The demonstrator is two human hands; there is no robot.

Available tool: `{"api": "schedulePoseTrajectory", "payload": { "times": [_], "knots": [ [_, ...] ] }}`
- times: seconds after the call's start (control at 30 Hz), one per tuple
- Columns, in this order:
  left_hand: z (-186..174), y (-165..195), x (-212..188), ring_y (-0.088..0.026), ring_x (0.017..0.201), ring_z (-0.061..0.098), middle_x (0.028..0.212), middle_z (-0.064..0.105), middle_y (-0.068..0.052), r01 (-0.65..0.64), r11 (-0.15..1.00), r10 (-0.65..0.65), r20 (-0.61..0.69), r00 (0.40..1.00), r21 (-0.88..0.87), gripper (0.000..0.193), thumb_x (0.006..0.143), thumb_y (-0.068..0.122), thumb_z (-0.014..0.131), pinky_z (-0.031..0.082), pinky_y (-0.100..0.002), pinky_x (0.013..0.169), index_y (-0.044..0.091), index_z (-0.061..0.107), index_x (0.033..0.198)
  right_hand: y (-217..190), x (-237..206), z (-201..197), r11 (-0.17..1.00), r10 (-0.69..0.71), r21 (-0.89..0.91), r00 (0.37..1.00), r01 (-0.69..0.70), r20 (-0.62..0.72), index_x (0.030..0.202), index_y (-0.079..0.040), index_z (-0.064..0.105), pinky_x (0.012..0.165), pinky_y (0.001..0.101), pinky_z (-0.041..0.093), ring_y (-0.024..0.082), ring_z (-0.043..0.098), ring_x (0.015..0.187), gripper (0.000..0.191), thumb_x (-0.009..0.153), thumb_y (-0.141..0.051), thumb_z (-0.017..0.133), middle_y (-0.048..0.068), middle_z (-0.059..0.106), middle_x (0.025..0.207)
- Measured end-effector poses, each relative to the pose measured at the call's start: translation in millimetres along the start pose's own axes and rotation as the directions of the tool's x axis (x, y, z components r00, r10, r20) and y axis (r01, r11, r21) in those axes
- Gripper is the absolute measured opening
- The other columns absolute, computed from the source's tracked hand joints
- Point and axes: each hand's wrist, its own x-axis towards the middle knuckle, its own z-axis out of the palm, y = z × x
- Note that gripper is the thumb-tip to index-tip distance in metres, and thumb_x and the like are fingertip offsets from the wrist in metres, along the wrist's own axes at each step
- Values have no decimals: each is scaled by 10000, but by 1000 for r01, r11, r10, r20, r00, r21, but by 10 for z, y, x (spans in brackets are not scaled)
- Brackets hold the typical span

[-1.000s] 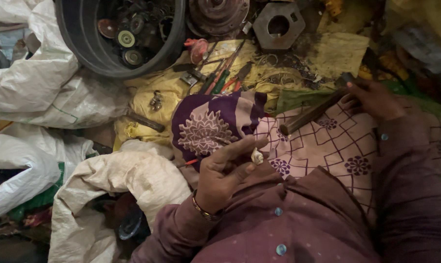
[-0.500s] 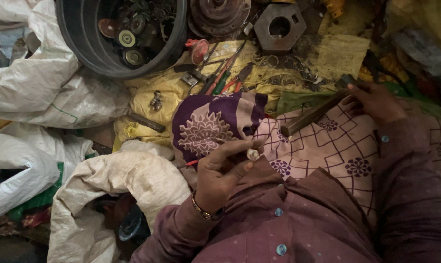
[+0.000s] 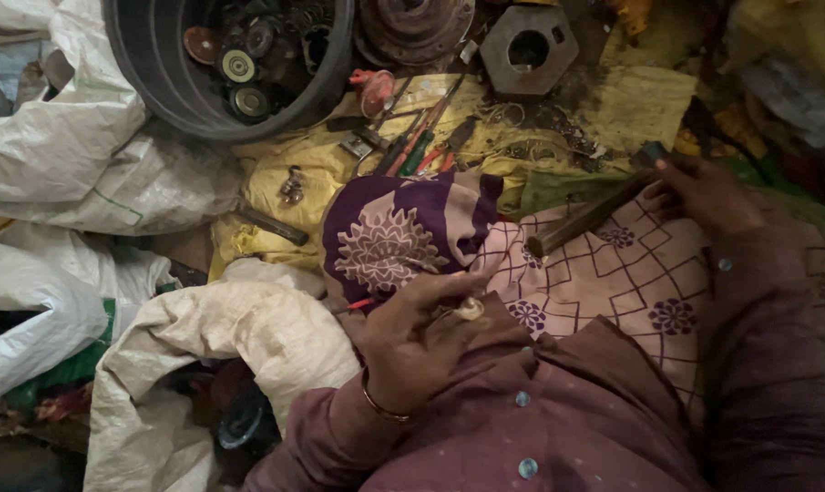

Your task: The person sits on the floor and uses a hammer and pliers to break apart small metal and plastic components. They repeatedly strike parts on a metal block, separate pieces, and place them into a nearby bucket.

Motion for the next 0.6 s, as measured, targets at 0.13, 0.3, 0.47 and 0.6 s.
{"api": "schedulePoseTrajectory", "payload": {
  "times": [0.13, 0.3, 0.47, 0.6],
  "knots": [
    [41, 32, 35, -216, 1132, 739, 1446, 587, -230, -215, 961, 225, -37, 974, 174, 602, 879, -116, 810, 655, -316, 956, -50, 523, 1404, 12, -4, -1, 1000, -2, -12, 1000, 2, -12, 1359, 18, 599, 677, 364, 560, 203, 656, 762, 424, 1098, -313, 553, 128, 703, 962],
    [67, 98, 53, -269, 1178, 743, 1533, 500, -269, -197, 963, 215, -85, 973, 184, 568, 912, -151, 783, 644, -320, 929, -71, 503, 1400, -57, -42, 37, 999, 0, -33, 1000, 0, -16, 1338, 50, 626, 687, 376, 563, 211, 663, 766, 457, 1106, -340, 567, 136, 707, 950],
    [31, 77, 105, -256, 1182, 738, 1504, 510, -254, -262, 944, 278, -57, 959, 201, 561, 911, -98, 785, 643, -312, 918, -76, 496, 1392, -141, -125, 99, 991, 5, -131, 997, -16, -83, 1399, -6, 589, 706, 390, 575, 230, 680, 783, 453, 1097, -343, 557, 150, 721, 970],
    [-255, -154, 299, -277, 1184, 710, 1288, 686, -147, -346, 670, 538, -108, 836, 657, 365, 896, 35, 804, 631, -408, 1006, 35, 637, 1221, -124, -129, 97, 993, -4, -122, 996, -7, -91, 1382, 3, 590, 705, 401, 582, 237, 684, 791, 439, 1100, -330, 544, 148, 723, 982]
  ]
}}
